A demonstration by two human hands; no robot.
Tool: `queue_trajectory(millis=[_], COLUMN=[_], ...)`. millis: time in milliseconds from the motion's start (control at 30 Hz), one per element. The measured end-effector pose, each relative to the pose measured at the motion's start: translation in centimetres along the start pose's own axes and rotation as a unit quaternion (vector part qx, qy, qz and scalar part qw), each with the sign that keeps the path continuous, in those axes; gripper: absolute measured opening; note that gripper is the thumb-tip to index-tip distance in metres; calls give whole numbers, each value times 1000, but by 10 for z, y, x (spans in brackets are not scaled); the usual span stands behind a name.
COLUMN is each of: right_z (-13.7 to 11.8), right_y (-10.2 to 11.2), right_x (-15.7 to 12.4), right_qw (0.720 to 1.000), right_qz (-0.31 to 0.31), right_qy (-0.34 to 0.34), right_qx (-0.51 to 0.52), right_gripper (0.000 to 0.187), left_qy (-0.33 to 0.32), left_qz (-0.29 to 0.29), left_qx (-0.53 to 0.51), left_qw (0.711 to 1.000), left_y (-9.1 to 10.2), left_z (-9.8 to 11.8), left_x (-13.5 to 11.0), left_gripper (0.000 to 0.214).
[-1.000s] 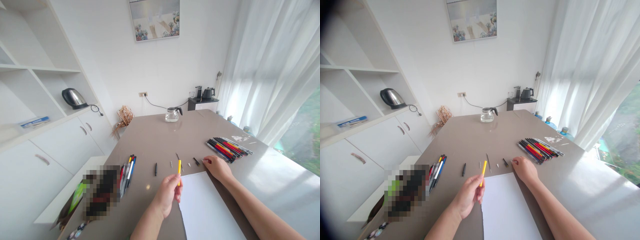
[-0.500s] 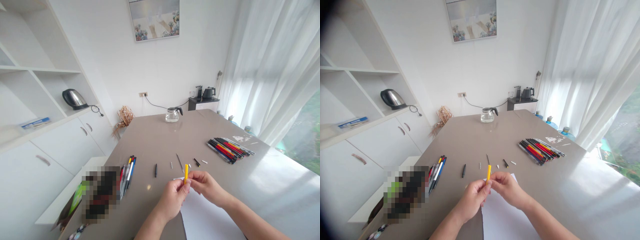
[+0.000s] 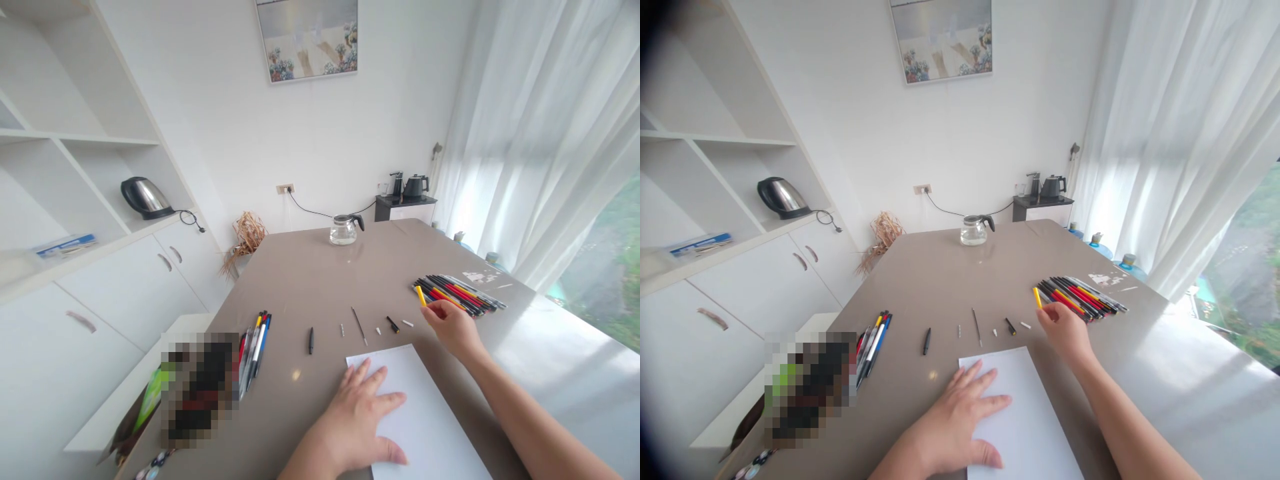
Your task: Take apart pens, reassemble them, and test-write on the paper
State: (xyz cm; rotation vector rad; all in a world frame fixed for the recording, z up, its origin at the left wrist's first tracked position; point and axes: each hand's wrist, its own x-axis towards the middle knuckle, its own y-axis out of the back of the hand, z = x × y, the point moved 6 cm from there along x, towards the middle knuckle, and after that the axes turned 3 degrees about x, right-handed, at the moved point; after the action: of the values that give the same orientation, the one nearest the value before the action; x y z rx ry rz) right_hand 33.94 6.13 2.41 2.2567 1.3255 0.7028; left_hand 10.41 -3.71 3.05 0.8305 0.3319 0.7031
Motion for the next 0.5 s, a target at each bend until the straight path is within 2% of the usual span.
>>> queue_trajectory(millis=[167,367,500], right_z=[15,19,21], right_y=[-2,-6,-14], right_x=[9,10,9], right_qw=[994,986,978], right_qz=[-4,-17,-51], right_qy=[8,20,19], right_qx=[-109,-165,-199], right_gripper=[27,29,29], left_qy=[8,30,33], left_qz=[-25,-81,-86], left_qx=[32,69,79], left_qw=[999,994,993], left_y=[-8,-13,-11], left_z=[-11,-16,-15], left_x=[0,3,4], left_gripper=[66,73,73])
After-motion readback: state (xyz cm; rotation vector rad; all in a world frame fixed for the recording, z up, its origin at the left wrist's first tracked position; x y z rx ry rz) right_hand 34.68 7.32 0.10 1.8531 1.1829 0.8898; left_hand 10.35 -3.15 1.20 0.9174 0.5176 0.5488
